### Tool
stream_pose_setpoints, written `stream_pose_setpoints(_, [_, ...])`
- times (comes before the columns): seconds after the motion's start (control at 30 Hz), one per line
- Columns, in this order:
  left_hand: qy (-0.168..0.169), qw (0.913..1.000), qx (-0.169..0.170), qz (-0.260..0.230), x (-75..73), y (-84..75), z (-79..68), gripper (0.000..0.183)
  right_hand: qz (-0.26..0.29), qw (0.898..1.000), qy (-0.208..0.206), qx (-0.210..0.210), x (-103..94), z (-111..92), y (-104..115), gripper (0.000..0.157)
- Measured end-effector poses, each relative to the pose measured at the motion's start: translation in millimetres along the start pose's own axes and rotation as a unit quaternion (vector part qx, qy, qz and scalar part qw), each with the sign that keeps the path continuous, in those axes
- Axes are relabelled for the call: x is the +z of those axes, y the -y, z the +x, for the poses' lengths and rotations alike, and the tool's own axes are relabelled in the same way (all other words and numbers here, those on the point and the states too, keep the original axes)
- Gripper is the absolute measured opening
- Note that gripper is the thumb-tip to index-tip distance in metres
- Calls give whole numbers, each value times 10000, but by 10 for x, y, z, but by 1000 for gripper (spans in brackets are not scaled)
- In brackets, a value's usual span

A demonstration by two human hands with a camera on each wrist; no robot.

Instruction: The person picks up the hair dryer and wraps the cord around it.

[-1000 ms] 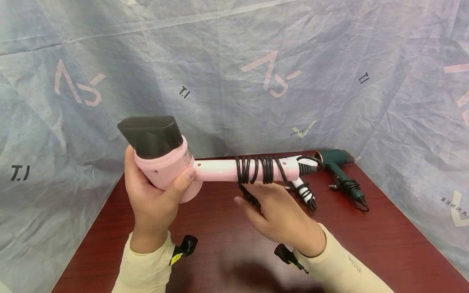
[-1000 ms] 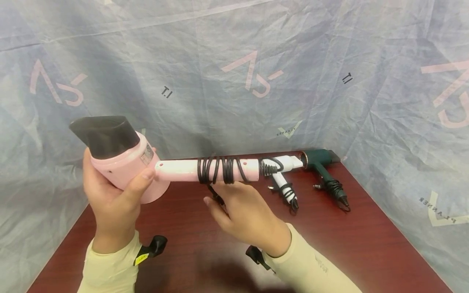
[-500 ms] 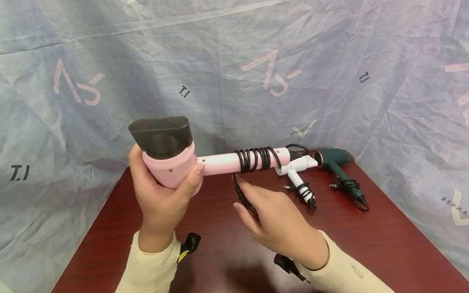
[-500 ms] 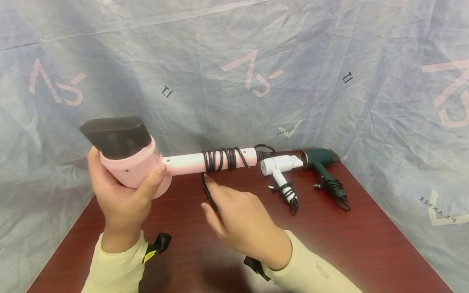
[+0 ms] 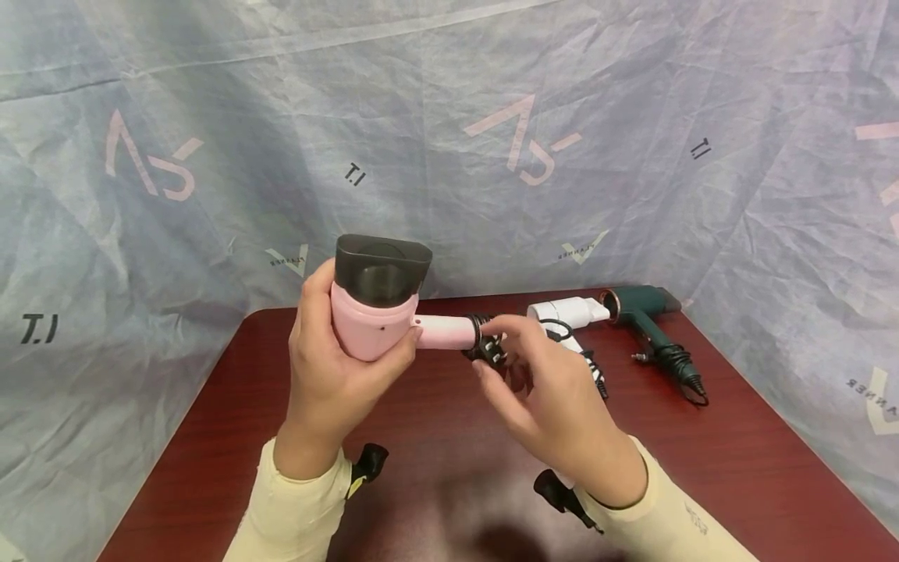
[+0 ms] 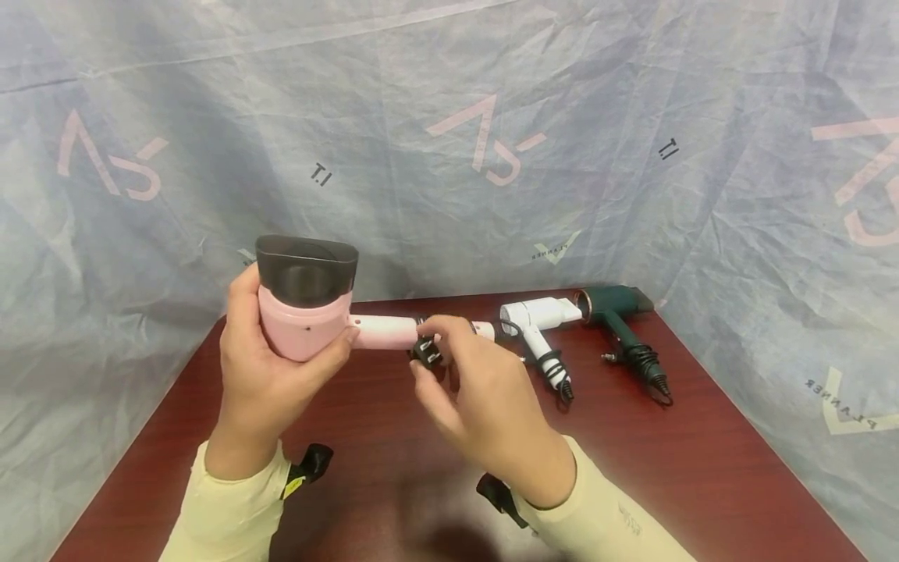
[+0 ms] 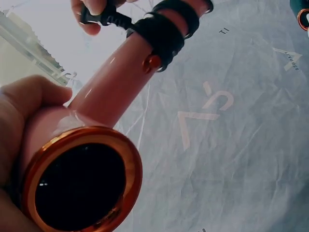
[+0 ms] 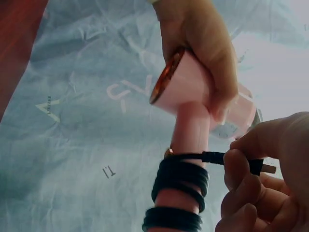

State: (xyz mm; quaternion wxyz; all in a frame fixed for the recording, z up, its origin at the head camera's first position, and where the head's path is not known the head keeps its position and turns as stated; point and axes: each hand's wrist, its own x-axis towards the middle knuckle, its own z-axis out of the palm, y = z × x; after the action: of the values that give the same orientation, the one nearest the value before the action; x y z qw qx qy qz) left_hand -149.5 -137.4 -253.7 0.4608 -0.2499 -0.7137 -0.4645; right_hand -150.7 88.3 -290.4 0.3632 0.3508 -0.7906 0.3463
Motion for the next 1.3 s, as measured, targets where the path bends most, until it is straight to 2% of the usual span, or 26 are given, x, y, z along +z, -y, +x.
stream_pose_setpoints(0.13, [193,9998,-17,-4,-16,73,-17,77,320,9987,132,385,-34,15,-32,47])
stream_pose_setpoints(0.3, [410,9991,-121,-24,-58,187,-38,81,564,9977,9,371,-26,39,-127,51])
stream_pose_setpoints(0.4, [503,9985,-204,102,-87,226,-47,83,648,9975,-204,195,16,55,-187,46])
stream_pose_setpoints(0.5, [636,9967,-359,362,-117,265,-57,83,740,9959,-469,-224,87,67,-220,33])
stream_pose_setpoints(0.6, [880,9911,-624,780,-145,303,-66,83,656,9940,-561,-678,167,72,-240,21])
stream_pose_setpoints(0.7, [1197,9808,-880,1263,-163,327,-72,82,159,9943,-469,-942,259,52,-268,15])
stream_pose_setpoints(0.8, [1478,9691,-1162,1599,-158,353,-84,82,-616,9928,-274,-988,361,-9,-282,13])
stream_pose_setpoints(0.9, [1823,9541,-1534,1813,-139,389,-97,82,-1423,9854,198,-918,461,-99,-275,18])
stream_pose_setpoints(1.0, [2141,9396,-1772,1997,-100,425,-109,79,-2077,9724,660,-838,588,-196,-264,24])
stream_pose_setpoints(1.07, [2320,9323,-1819,2095,-64,445,-123,76,-2423,9637,793,-794,689,-253,-273,28])
stream_pose_setpoints(1.17, [2505,9254,-1793,2209,-16,468,-155,74,-2894,9505,766,-837,846,-312,-308,39])
stream_pose_setpoints(1.3, [2793,9158,-1713,2323,17,493,-190,76,-3188,9392,689,-1072,1004,-376,-350,44])
